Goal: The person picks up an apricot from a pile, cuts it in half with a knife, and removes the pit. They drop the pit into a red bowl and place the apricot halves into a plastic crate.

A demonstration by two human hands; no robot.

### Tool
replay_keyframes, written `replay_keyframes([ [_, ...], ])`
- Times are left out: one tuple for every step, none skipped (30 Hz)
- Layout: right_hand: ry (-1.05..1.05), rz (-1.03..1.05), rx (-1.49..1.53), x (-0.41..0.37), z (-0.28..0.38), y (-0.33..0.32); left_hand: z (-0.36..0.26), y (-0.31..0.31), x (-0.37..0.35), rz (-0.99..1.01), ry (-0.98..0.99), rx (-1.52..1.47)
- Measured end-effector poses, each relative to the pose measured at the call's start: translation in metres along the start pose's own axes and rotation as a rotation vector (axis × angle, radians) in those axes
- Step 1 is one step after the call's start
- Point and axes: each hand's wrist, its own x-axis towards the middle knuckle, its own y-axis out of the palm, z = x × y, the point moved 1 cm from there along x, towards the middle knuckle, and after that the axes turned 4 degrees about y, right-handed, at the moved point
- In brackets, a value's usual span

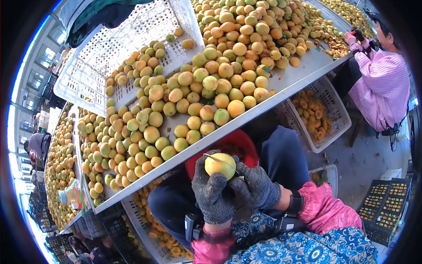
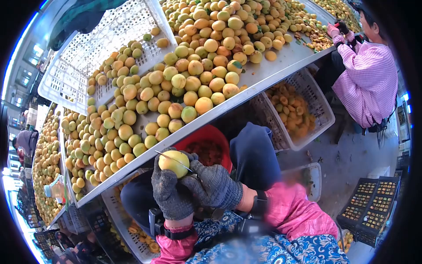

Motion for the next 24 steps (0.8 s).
replay_keyframes([
  [-0.007, -0.005, -0.006, 0.002, -0.001, -0.001, 0.001, 0.003, 0.002, 0.007, 0.006, -0.004],
  [0.000, -0.060, -0.014, 0.002, 0.002, 0.000, 0.002, 0.007, 0.000, -0.020, 0.006, -0.051],
  [0.014, -0.116, -0.018, 0.000, 0.004, 0.002, 0.002, 0.008, -0.004, -0.050, -0.003, -0.093],
  [0.018, -0.117, -0.016, -0.002, 0.004, 0.003, 0.002, 0.006, -0.005, -0.050, -0.006, -0.090],
  [0.063, -0.065, -0.049, -0.001, 0.001, 0.001, 0.001, 0.004, -0.003, -0.045, -0.016, -0.030],
  [0.108, -0.009, -0.085, -0.001, -0.001, -0.002, 0.001, 0.002, -0.002, -0.045, -0.023, 0.027],
  [0.113, -0.007, -0.086, -0.002, -0.002, -0.007, 0.000, -0.001, -0.002, -0.047, -0.028, 0.025],
  [0.083, 0.076, -0.039, 0.000, -0.003, -0.015, -0.003, -0.004, 0.001, -0.007, -0.005, 0.132],
  [0.050, 0.164, 0.008, 0.002, -0.004, -0.021, -0.006, -0.008, 0.003, 0.028, 0.023, 0.238],
  [0.047, 0.171, 0.009, 0.002, -0.007, -0.027, -0.007, -0.014, 0.004, 0.062, 0.050, 0.205],
  [0.039, 0.223, -0.072, 0.000, -0.012, -0.031, -0.013, -0.017, 0.005, 0.060, 0.049, 0.207],
  [0.030, 0.275, -0.155, -0.001, -0.014, -0.034, -0.020, -0.018, 0.006, 0.102, 0.025, 0.312],
  [0.030, 0.277, -0.156, -0.001, -0.013, -0.037, -0.024, -0.019, 0.007, 0.143, 0.000, 0.416],
  [0.013, 0.310, -0.219, -0.001, -0.009, -0.041, -0.024, -0.025, 0.009, 0.161, -0.029, 0.451],
  [-0.007, 0.344, -0.283, 0.000, -0.006, -0.044, -0.025, -0.026, 0.009, 0.160, -0.028, 0.449],
  [-0.008, 0.345, -0.284, 0.000, -0.004, -0.046, -0.026, -0.026, 0.009, 0.235, -0.030, 0.611],
  [0.006, 0.384, -0.334, 0.000, -0.003, -0.047, -0.028, -0.027, 0.009, 0.309, -0.035, 0.773],
  [0.020, 0.423, -0.382, -0.001, -0.003, -0.047, -0.037, -0.023, 0.011, 0.392, 0.021, 0.957],
  [0.020, 0.425, -0.380, 0.000, -0.004, -0.046, -0.039, -0.026, 0.013, 0.390, 0.019, 0.959],
  [0.036, 0.460, -0.425, 0.001, -0.005, -0.045, -0.038, -0.028, 0.015, 0.439, 0.043, 1.026],
  [0.054, 0.494, -0.471, 0.002, -0.006, -0.044, -0.038, -0.029, 0.017, 0.489, 0.067, 1.091],
  [0.055, 0.494, -0.470, 0.003, -0.005, -0.043, -0.039, -0.029, 0.019, 0.490, 0.065, 1.091],
  [0.074, 0.474, -0.492, 0.005, -0.002, -0.042, -0.041, -0.029, 0.019, 0.484, 0.087, 1.100],
  [0.092, 0.454, -0.514, 0.006, 0.000, -0.040, -0.042, -0.028, 0.019, 0.479, 0.109, 1.109],
])
